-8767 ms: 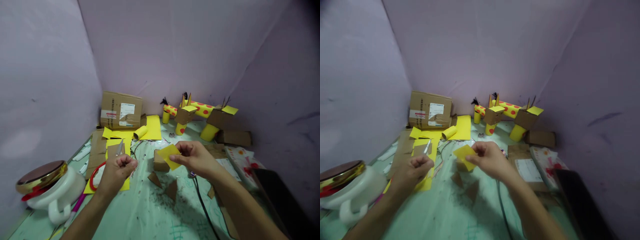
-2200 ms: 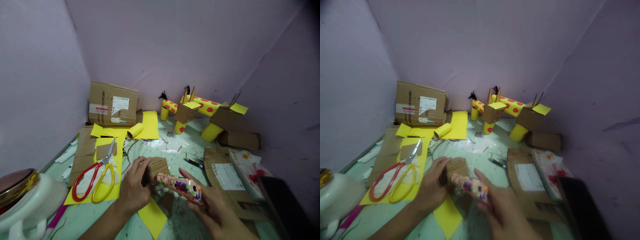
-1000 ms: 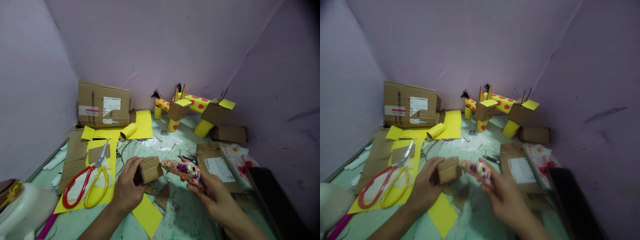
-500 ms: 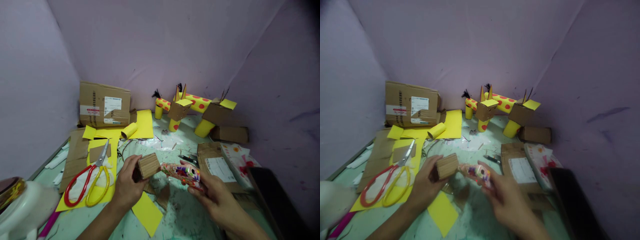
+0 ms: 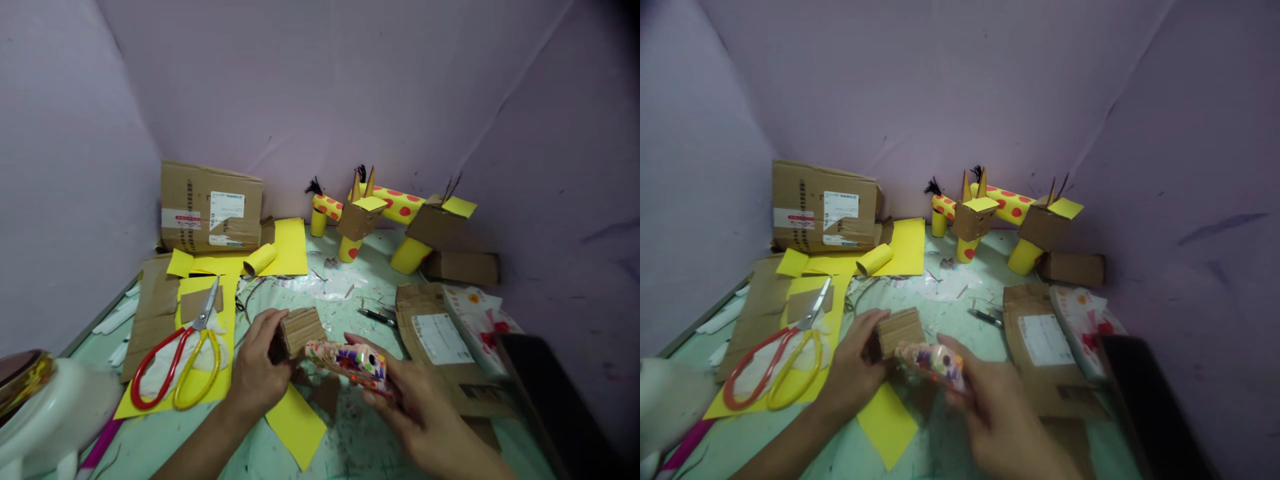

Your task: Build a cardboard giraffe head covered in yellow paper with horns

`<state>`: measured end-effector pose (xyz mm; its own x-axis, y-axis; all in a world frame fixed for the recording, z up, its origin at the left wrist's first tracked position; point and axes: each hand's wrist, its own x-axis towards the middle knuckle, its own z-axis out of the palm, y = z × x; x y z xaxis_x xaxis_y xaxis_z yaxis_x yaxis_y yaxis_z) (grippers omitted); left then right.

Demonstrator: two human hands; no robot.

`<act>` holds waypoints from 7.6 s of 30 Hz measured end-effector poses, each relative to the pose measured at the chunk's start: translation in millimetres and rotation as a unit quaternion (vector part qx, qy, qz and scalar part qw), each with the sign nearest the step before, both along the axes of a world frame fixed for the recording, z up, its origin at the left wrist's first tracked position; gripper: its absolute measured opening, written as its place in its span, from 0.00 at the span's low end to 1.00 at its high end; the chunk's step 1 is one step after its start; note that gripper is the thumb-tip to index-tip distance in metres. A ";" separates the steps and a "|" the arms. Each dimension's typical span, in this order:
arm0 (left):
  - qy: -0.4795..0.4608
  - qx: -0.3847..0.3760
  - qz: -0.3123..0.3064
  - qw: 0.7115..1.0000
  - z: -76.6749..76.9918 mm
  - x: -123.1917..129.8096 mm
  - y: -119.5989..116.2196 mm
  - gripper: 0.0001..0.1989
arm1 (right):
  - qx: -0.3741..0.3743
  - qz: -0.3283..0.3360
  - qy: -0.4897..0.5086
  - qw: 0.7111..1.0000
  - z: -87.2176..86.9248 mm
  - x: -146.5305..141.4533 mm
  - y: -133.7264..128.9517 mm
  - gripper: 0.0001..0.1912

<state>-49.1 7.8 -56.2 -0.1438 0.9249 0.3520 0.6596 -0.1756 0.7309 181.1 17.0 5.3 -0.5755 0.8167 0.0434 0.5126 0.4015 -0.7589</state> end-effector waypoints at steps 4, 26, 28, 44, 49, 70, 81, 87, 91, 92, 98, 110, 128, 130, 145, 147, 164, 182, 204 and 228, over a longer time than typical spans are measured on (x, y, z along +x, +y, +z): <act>-0.003 0.006 0.000 1.000 0.5 0.1 0.6 0.28 | 0.001 0.011 0.008 1.000 -2.5 -0.2 -1.4 0.26; 0.005 -0.015 -0.028 0.999 2.3 -1.7 -1.1 0.29 | 0.001 -0.058 0.033 0.998 -7.4 7.4 5.3 0.23; 0.021 -0.011 -0.034 0.999 2.3 -1.5 -1.4 0.30 | 0.004 -0.062 0.032 0.998 -6.7 8.2 6.2 0.22; 0.066 0.022 -0.047 0.996 2.9 1.1 -5.8 0.31 | -0.026 -0.054 0.064 0.996 -2.9 4.5 -3.9 0.21; -0.096 -0.056 -0.006 0.994 9.5 1.3 -1.9 0.29 | -0.070 -0.165 0.201 0.963 -1.8 4.2 7.3 0.20; -0.236 -0.098 0.043 0.966 9.9 3.0 2.4 0.30 | -0.126 -0.272 0.153 0.942 -40.9 -9.0 30.5 0.31; -0.205 -0.084 0.146 0.964 20.8 28.9 -9.3 0.34 | -0.118 -0.120 0.271 0.948 -25.9 -45.5 -19.5 0.33; -0.227 -0.059 -0.006 0.972 20.1 38.9 -29.0 0.25 | -0.209 -0.066 0.370 0.903 -27.5 -56.0 -9.1 0.38; -0.201 -0.046 -0.096 0.974 22.9 37.0 -38.2 0.21 | -0.232 -0.113 0.421 0.870 -27.0 -54.2 5.3 0.43; -0.197 -0.051 -0.107 0.973 23.7 37.0 -39.6 0.20 | -0.233 -0.131 0.421 0.867 -27.6 -53.5 7.6 0.42; -0.157 -0.029 -0.133 0.978 27.2 37.6 -41.3 0.17 | -0.218 -0.196 0.401 0.868 -39.3 -48.7 14.4 0.35; -0.430 -0.157 -0.159 0.875 26.0 13.6 -10.6 0.32 | -0.271 -0.011 0.425 0.864 -38.9 -45.2 15.1 0.33; -0.543 -0.204 -0.035 0.814 35.5 8.4 -8.3 0.22 | -0.275 -0.131 0.439 0.845 -47.9 -43.0 18.2 0.28; -0.566 -0.210 -0.009 0.797 38.4 5.1 -7.9 0.19 | -0.289 -0.146 0.458 0.828 -47.8 -42.0 18.6 0.23; -0.510 -0.208 -0.073 0.832 36.8 12.8 -14.1 0.30 | -0.230 -0.112 0.395 0.882 -44.3 -43.5 14.0 0.36; -0.501 -0.213 -0.078 0.835 34.8 14.5 -15.1 0.31 | -0.232 -0.107 0.388 0.886 -45.6 -44.5 13.9 0.36; -0.374 -0.186 -0.127 0.900 31.3 29.0 -29.5 0.32 | 0.018 -0.226 0.266 0.937 -48.3 -51.4 0.8 0.44; -0.555 -0.156 -0.080 0.813 35.6 25.1 -20.6 0.26 | -0.059 -0.158 0.349 0.922 -33.4 -46.5 -11.7 0.22; -0.468 -0.114 0.005 0.877 43.7 -7.3 -6.5 0.32 | -0.082 -0.198 0.234 0.948 -29.4 -33.1 8.0 0.13; -0.303 -0.125 -0.015 0.945 26.2 1.8 -7.0 0.34 | -0.257 -0.036 0.083 0.962 8.5 -17.3 -0.6 0.04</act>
<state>-47.3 0.8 -30.0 -0.2214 0.9750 -0.0169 0.1042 0.0409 0.9937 163.8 16.4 13.8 -0.5365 0.7925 -0.2901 0.3790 -0.0810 -0.9219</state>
